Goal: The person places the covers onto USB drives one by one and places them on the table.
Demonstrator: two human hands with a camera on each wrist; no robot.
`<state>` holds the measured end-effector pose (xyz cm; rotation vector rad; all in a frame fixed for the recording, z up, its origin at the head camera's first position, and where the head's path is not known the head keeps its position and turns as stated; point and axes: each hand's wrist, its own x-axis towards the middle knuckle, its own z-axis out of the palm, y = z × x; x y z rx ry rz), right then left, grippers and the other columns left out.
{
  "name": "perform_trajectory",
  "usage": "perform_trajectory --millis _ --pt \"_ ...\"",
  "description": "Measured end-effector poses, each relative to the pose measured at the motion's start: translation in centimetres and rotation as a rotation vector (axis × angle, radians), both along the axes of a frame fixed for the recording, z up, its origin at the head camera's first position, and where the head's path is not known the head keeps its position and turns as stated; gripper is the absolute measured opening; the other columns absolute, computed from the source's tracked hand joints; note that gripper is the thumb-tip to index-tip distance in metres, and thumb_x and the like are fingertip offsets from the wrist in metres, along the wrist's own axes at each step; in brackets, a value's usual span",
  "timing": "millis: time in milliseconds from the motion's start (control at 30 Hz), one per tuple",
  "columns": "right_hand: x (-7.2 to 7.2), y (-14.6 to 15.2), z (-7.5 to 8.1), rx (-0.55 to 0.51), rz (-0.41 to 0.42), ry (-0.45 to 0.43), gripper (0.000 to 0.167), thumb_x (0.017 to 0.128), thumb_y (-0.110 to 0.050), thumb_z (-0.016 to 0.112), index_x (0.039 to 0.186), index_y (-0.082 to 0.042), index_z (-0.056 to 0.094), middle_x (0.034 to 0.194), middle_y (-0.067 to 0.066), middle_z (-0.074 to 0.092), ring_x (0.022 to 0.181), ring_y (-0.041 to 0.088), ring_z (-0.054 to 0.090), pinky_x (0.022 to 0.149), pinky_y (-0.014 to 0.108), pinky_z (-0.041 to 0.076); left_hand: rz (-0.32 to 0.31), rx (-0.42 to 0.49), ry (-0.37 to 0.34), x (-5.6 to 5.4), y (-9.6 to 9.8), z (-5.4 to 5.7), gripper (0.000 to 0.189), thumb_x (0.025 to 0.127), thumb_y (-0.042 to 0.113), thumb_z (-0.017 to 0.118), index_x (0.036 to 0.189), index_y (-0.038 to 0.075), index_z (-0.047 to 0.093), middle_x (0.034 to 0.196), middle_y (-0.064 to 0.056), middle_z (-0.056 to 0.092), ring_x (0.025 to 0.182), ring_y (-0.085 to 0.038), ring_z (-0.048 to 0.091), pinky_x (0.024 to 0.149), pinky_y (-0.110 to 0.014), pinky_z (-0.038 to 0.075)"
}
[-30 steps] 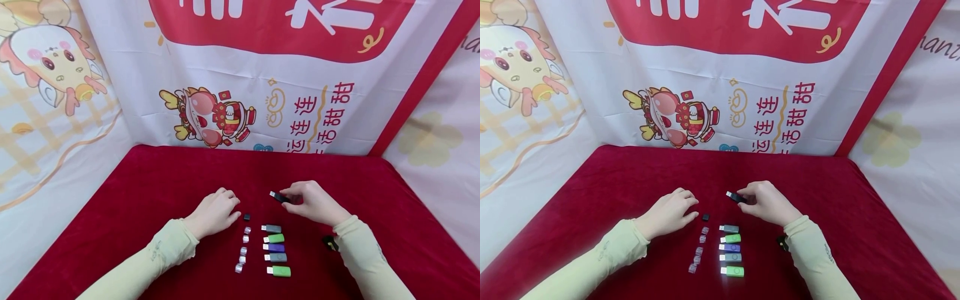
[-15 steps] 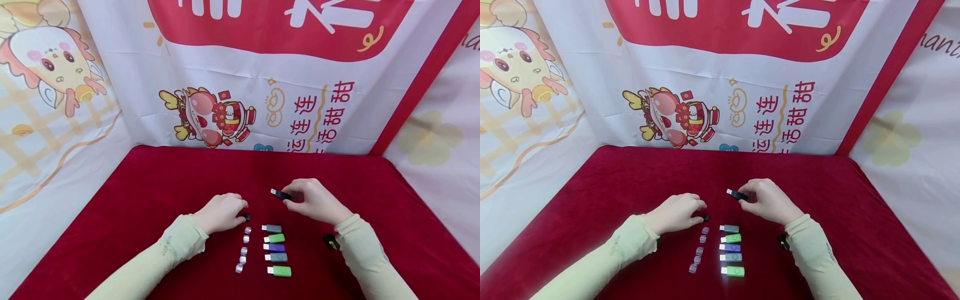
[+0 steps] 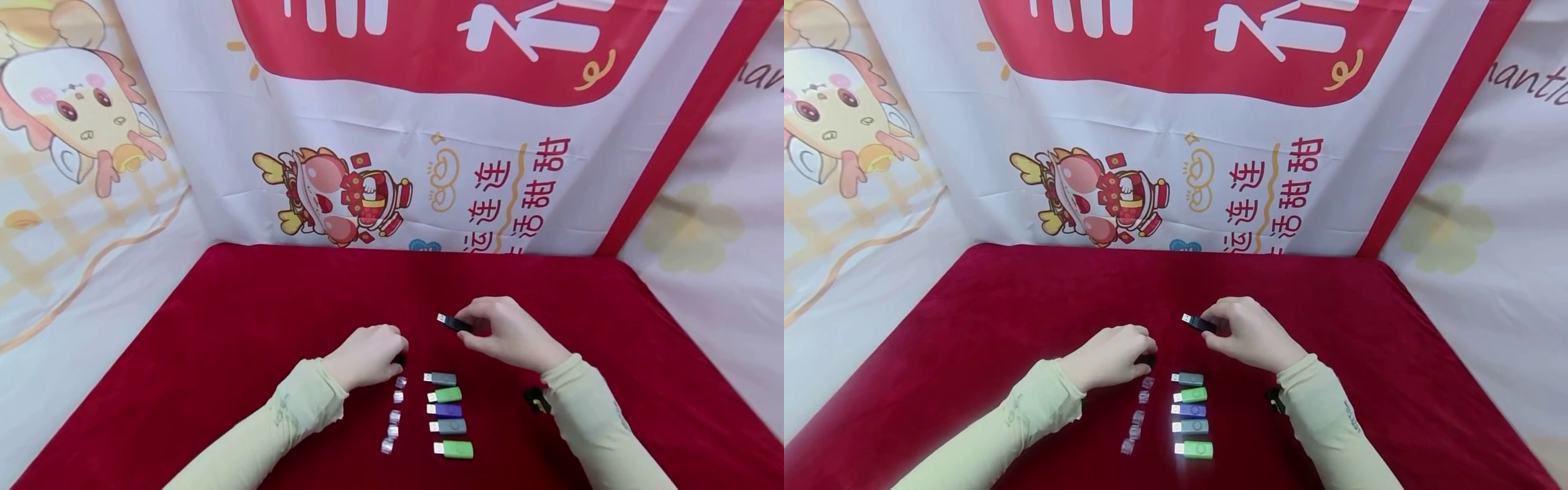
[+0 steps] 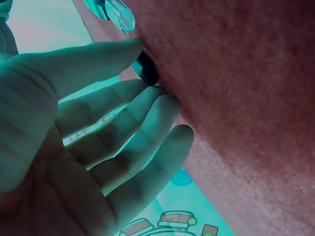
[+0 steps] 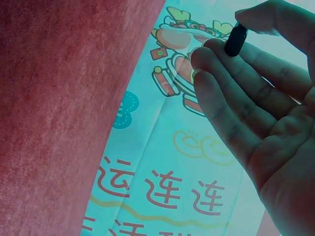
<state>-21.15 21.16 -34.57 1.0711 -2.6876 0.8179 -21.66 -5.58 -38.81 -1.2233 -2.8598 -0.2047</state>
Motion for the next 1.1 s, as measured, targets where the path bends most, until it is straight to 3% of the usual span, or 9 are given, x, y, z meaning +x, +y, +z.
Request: perform_trajectory --millis 467,800,900,1100 --pt "0.2 -0.5 -0.2 0.027 -0.011 0.000 0.022 0.081 -0.015 0.082 0.102 -0.014 0.075 0.090 -0.011 0.065 0.074 0.005 0.059 0.070 0.025 0.053 -0.025 0.000 0.038 0.3 0.0 -0.1 0.009 0.084 0.018 0.079 0.092 0.015 0.076 0.086 0.002 0.062 0.080 -0.012 0.058 0.071 -0.027 0.052" --pt "0.2 -0.8 -0.2 0.030 0.005 0.011 0.023 0.081 -0.016 0.082 0.103 -0.014 0.075 0.091 -0.010 0.066 0.075 0.007 0.060 0.070 0.027 0.054 -0.046 -0.037 0.038 0.5 -0.3 -0.2 0.011 0.087 0.015 0.076 0.091 0.008 0.068 0.081 -0.001 0.054 0.073 -0.012 0.054 0.066 -0.023 0.048" --pt "0.2 -0.7 -0.2 0.032 0.004 0.025 0.023 0.081 -0.015 0.083 0.103 -0.013 0.075 0.091 -0.010 0.065 0.074 0.005 0.059 0.069 0.025 0.054 -0.058 -0.034 0.012 0.5 -0.6 0.2 0.009 0.087 0.012 0.074 0.087 0.007 0.066 0.078 -0.002 0.054 0.072 -0.013 0.055 0.065 -0.024 0.048" --pt "0.3 -0.6 0.1 0.027 0.004 0.031 0.023 0.081 -0.014 0.082 0.103 -0.012 0.075 0.091 -0.008 0.066 0.075 0.005 0.059 0.069 0.024 0.053 -0.066 0.013 -0.125 0.1 -1.4 1.8 0.021 0.086 0.009 0.072 0.071 0.013 0.057 0.061 0.005 0.047 0.054 -0.007 0.048 0.053 -0.021 0.042"
